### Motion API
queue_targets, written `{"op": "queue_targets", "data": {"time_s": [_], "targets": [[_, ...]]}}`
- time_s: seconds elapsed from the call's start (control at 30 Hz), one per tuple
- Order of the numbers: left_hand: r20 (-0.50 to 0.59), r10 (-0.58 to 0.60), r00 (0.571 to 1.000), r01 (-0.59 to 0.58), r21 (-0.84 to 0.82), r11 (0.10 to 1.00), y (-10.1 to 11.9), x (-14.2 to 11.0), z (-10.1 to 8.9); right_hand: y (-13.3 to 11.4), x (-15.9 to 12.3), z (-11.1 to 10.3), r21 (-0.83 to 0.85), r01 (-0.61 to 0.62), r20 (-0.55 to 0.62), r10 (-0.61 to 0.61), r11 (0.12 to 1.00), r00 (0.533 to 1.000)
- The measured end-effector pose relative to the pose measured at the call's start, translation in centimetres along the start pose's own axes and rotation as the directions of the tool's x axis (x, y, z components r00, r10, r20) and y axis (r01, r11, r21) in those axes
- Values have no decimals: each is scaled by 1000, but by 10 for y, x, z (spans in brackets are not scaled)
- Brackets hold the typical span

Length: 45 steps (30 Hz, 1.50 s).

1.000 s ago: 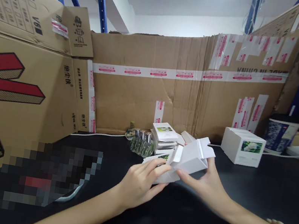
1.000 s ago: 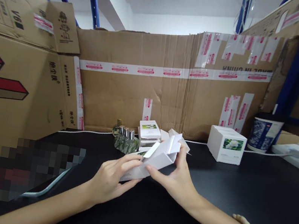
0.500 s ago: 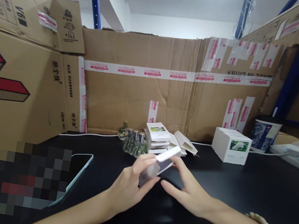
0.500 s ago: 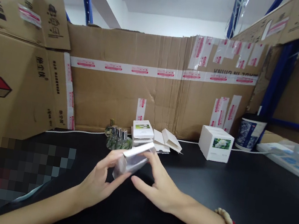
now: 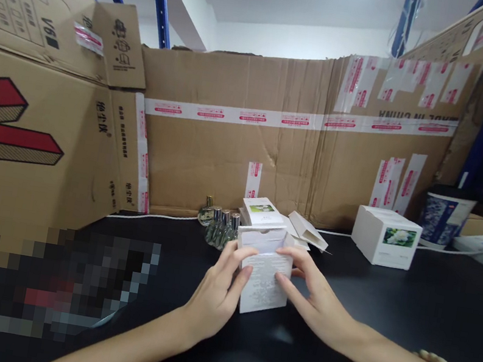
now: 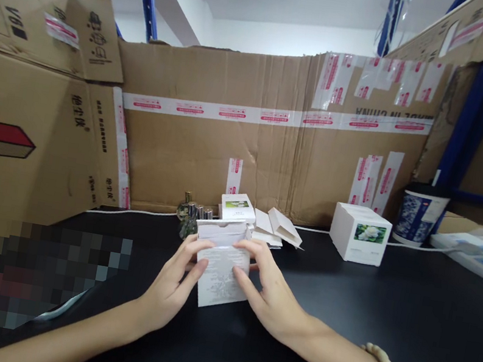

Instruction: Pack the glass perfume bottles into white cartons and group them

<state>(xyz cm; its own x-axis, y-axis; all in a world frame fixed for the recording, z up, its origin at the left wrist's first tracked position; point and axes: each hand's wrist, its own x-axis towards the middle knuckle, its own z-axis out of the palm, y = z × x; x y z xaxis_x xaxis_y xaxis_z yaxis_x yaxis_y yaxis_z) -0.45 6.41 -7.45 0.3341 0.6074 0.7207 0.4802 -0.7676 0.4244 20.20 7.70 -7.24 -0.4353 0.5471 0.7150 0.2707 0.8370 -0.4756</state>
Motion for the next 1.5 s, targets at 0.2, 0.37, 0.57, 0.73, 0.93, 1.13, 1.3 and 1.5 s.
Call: {"op": "queue_targets", "data": {"time_s": [0.2, 0.37, 0.57, 0.73, 0.93, 1.13, 1.3, 1.5], "targets": [[13, 38, 999, -38, -9, 999, 1, 1, -2, 0, 1, -1, -21, 15, -4, -16, 1000, 1000], [53, 20, 998, -17, -45, 999, 4, 2, -4, 0, 2, -2, -17, 11, -3, -11, 1000, 1000], [42, 17, 999, -15, -43, 999, 4, 4, -3, 2, 0, 1, 8, -45, -13, 45, 999, 999], [58, 25, 998, -25, 4, 1000, 3, 6, -7, 7, 0, 5, 277, -229, -54, 253, 933, 966], [63, 60, 996, -64, 70, 995, 4, 6, -8, 11, 0, 7, 362, -434, 271, 352, 825, 896], [80, -10, 997, -8, 224, 975, 2, 5, -5, 11, 0, 9, 340, -478, 267, 405, 810, 875], [69, -82, 994, 63, 243, 968, -8, 5, -4, 12, 6, 6, 422, -575, 144, 574, 701, 806], [59, -113, 992, 79, 411, 908, -20, 8, -4, 4, 16, -8, 742, -579, 9, 859, 337, 512]]}}
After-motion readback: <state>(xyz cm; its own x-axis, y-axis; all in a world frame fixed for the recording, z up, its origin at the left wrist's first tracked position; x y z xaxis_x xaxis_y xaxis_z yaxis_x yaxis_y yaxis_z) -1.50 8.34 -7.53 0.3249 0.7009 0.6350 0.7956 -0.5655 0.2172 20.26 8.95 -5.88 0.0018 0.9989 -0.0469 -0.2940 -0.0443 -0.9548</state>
